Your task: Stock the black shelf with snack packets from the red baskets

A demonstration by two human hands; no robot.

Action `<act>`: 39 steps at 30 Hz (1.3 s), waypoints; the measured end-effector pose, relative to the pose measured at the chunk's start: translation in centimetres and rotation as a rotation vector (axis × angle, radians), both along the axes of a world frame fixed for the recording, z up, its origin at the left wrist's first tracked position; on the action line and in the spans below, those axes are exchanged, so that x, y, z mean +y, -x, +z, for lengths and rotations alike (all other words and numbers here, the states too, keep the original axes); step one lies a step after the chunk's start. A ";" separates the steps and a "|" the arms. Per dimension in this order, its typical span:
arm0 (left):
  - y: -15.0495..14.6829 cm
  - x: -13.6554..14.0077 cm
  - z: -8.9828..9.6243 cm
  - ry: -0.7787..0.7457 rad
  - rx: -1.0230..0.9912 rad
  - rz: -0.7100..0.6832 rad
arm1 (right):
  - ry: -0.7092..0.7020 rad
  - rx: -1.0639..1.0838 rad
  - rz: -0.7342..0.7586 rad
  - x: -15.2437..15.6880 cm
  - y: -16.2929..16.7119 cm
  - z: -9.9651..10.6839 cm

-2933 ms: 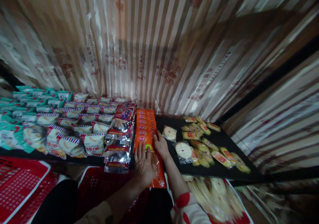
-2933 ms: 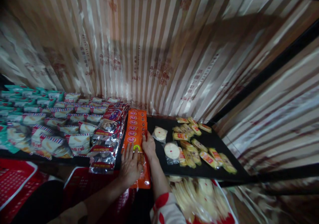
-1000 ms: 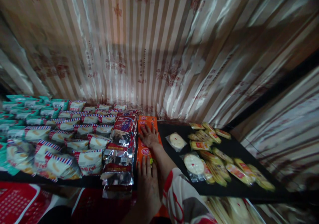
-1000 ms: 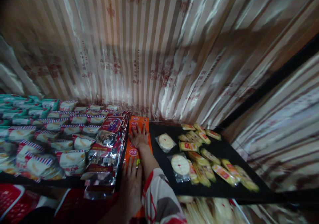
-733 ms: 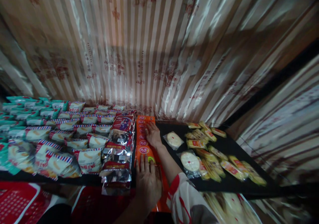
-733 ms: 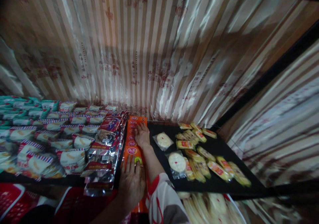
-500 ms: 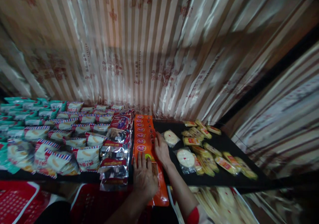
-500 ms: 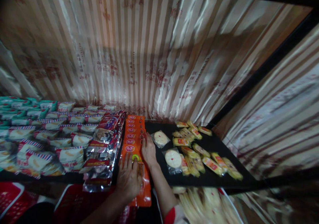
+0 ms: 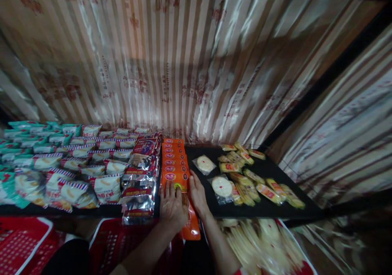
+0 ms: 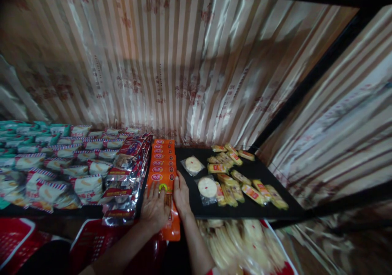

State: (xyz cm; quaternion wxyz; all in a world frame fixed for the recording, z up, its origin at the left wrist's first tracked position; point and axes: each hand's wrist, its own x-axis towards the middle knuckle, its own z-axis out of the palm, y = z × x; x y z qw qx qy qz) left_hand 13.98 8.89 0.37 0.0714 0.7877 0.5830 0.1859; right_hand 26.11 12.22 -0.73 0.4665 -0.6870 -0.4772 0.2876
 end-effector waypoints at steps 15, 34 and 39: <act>-0.3 -0.1 -0.7 -0.061 -0.005 0.026 | 0.004 0.148 0.085 4.1 -1.1 0.6; 0.0 -0.1 -0.1 0.015 -0.040 0.024 | -0.021 0.187 0.039 7.6 -1.3 -0.3; -0.1 -0.2 -0.2 0.002 -0.082 0.035 | 0.007 0.146 0.038 7.8 -1.2 -0.3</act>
